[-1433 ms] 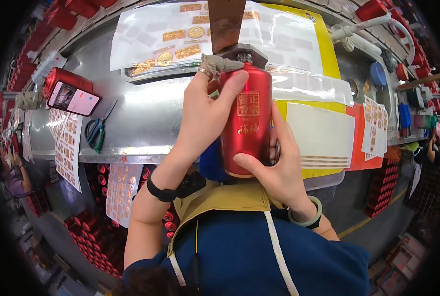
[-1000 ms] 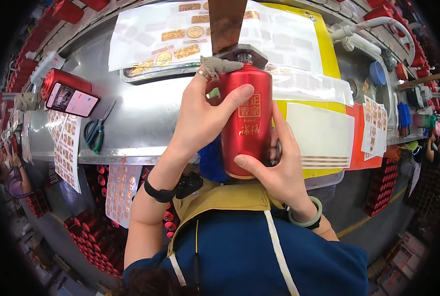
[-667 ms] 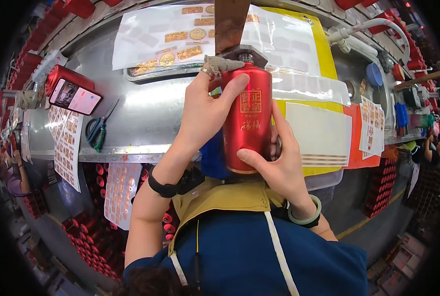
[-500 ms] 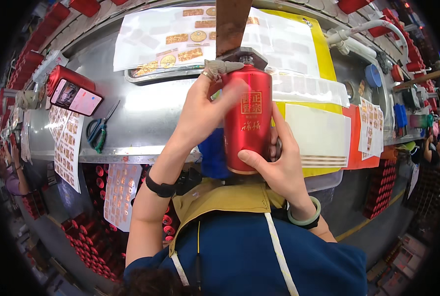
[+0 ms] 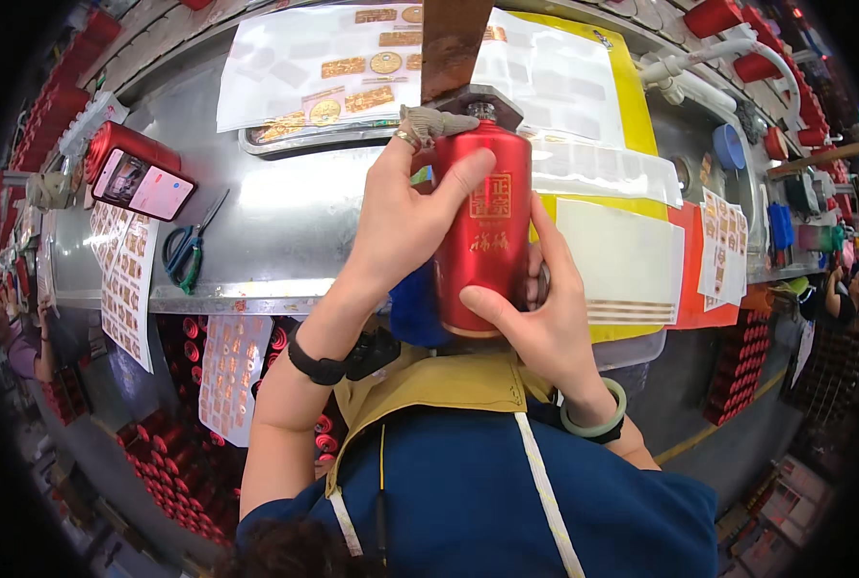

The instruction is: Applying and smoothing adhesive labels onto red cylindrical bottles at a manufacturing workstation.

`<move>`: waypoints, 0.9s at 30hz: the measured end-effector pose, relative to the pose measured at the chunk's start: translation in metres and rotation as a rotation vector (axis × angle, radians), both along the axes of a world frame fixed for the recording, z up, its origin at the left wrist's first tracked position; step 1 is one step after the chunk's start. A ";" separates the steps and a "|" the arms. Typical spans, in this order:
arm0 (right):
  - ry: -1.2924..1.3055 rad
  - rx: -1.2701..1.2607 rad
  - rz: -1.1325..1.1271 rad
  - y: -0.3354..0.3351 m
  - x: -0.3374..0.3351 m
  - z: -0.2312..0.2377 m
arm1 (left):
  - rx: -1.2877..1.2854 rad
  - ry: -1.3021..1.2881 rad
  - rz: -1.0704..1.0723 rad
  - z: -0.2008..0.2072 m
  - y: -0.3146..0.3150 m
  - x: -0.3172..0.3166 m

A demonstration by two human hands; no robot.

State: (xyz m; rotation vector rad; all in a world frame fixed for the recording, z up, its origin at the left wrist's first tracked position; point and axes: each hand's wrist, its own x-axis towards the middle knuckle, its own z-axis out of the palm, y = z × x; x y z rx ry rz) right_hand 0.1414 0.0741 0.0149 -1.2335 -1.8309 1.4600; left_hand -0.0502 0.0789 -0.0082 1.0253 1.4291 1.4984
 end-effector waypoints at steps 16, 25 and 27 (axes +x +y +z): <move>0.075 -0.034 -0.029 0.059 -0.040 0.009 | 0.110 -0.420 -0.174 -0.001 -0.034 0.024; -0.245 0.182 -0.081 0.058 -0.052 0.017 | 0.096 -0.539 -0.237 0.000 -0.034 0.020; -0.299 0.263 -0.085 0.059 -0.053 0.016 | 0.117 -0.546 -0.224 -0.007 -0.033 0.022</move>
